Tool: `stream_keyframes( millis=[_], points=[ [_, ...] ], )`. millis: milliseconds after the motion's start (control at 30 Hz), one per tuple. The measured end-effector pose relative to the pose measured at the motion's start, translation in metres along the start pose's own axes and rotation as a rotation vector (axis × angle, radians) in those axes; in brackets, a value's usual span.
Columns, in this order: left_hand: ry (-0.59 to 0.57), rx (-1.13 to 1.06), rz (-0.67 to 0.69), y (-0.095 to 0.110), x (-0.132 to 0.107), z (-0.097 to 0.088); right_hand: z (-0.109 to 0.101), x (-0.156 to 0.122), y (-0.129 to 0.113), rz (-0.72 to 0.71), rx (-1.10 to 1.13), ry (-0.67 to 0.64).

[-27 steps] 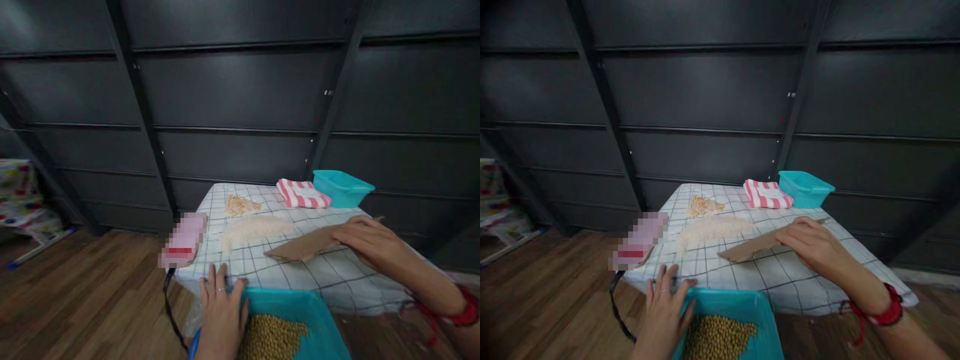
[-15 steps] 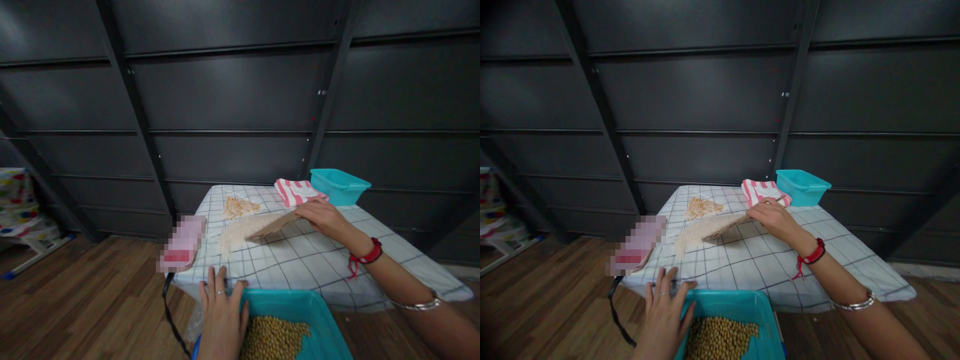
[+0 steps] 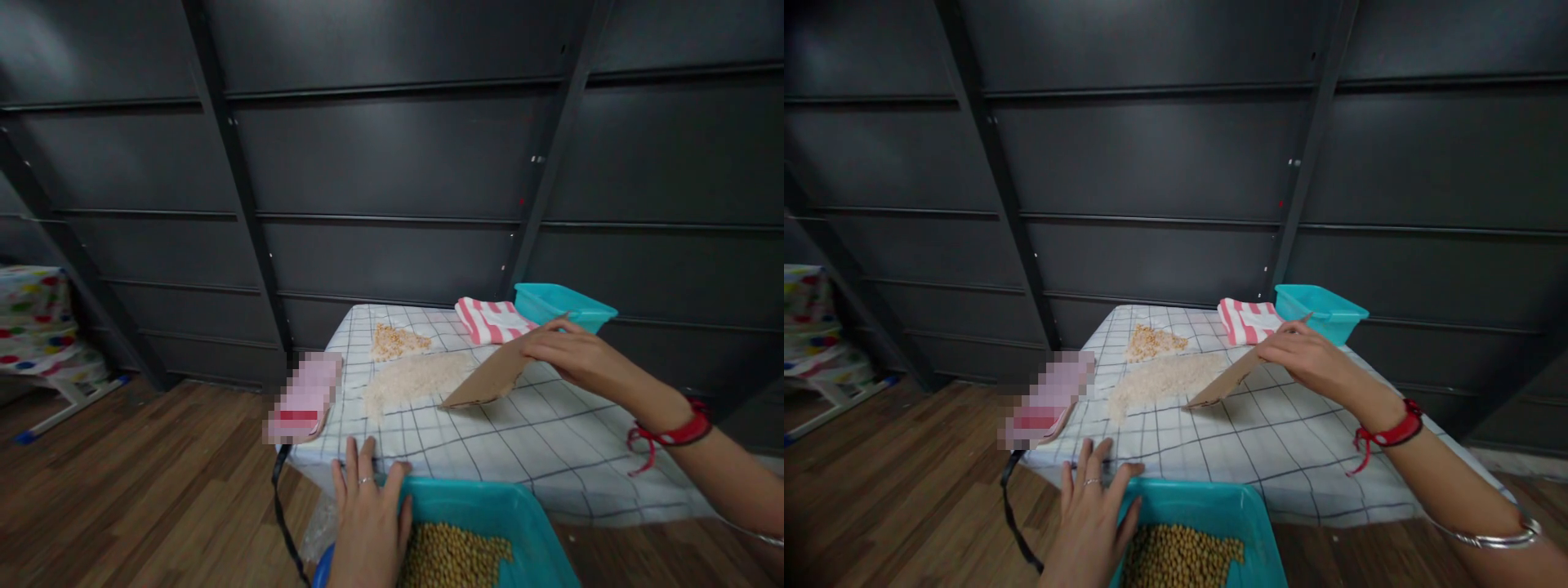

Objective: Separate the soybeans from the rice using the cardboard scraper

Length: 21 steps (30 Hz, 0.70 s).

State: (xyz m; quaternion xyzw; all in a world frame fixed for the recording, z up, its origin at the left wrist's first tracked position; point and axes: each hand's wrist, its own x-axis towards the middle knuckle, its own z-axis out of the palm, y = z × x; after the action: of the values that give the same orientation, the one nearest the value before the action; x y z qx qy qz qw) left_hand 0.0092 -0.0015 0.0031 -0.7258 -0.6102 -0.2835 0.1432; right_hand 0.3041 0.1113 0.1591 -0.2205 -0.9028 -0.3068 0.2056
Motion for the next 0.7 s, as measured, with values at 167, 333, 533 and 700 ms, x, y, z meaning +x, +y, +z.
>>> stream_keyframes(
  millis=[167, 333, 533, 700],
  points=[
    [-0.009, 0.009, 0.000, -0.001, 0.000, 0.000, 0.027, -0.004, 0.002, -0.024, 0.007, -0.022],
    [-0.087, 0.007, 0.067, -0.010, -0.002, -0.002, 0.043, 0.003, 0.010, -0.032, 0.022, 0.008],
    [-0.077, 0.018, 0.077, -0.013, -0.002, -0.001, 0.052, 0.013, 0.017, -0.066, 0.048, 0.032],
    [-0.072, 0.012, 0.049, -0.009, -0.002, -0.001, 0.058, 0.019, 0.023, -0.069, 0.046, 0.039]
  ],
)
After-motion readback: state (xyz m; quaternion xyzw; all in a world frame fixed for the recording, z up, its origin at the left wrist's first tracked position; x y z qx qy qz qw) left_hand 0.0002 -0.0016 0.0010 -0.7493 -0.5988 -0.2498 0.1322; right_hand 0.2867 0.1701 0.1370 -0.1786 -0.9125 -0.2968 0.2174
